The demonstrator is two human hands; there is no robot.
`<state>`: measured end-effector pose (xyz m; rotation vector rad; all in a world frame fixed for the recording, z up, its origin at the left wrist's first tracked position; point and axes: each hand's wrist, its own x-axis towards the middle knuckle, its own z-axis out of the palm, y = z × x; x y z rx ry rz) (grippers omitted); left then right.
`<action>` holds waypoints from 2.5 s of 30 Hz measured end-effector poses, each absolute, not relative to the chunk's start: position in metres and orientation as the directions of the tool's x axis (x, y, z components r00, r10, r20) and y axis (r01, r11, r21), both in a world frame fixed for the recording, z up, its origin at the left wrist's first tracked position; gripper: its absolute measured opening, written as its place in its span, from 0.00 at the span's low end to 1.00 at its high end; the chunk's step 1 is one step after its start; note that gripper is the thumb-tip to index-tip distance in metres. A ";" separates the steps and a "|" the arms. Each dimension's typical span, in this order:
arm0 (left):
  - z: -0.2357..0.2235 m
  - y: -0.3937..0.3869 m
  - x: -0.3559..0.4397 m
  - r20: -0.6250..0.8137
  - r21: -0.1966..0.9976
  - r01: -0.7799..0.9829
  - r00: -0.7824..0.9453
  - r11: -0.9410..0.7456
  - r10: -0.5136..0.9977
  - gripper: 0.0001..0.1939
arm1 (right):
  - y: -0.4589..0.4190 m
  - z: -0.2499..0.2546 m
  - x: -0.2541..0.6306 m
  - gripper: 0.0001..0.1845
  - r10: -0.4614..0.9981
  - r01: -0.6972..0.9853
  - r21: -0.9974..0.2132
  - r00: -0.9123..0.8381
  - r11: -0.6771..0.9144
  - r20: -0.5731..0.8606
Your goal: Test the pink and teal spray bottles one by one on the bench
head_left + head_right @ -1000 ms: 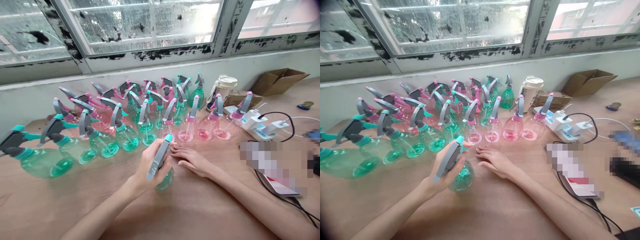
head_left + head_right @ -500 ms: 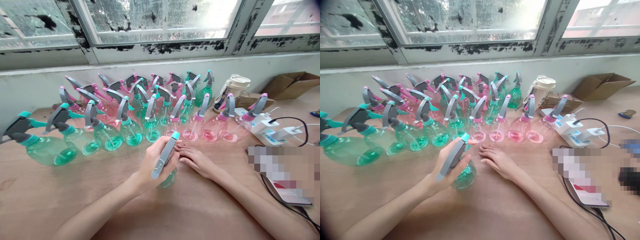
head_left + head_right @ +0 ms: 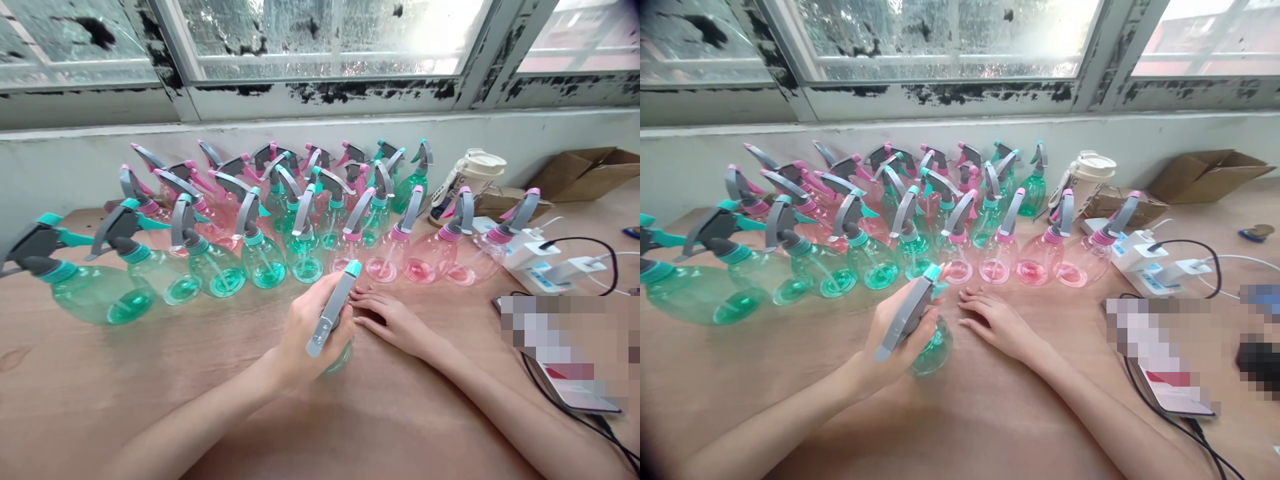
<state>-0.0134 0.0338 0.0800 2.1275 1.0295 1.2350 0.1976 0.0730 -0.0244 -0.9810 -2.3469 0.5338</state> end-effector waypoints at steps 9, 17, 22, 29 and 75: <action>0.079 0.034 -0.014 0.478 0.751 0.332 0.324 -0.571 0.817 0.12 | 0.072 -0.023 0.198 0.18 0.752 0.544 -0.541 -0.586 0.642 0.303; 0.083 0.038 -0.015 0.467 0.743 0.346 0.345 -0.573 0.814 0.10 | 0.072 -0.023 0.198 0.16 0.752 0.534 -0.554 -0.587 0.639 0.301; 0.088 0.038 -0.015 0.465 0.738 0.346 0.360 -0.579 0.809 0.04 | 0.072 -0.024 0.198 0.16 0.742 0.530 -0.543 -0.595 0.651 0.309; 0.088 0.037 -0.016 0.460 0.750 0.336 0.355 -0.571 0.814 0.04 | 0.072 -0.024 0.197 0.16 0.740 0.517 -0.549 -0.584 0.656 0.335; 0.092 0.038 -0.017 0.494 0.709 0.355 0.366 -0.610 0.788 0.05 | 0.073 -0.024 0.199 0.15 0.742 0.510 -0.562 -0.581 0.652 0.333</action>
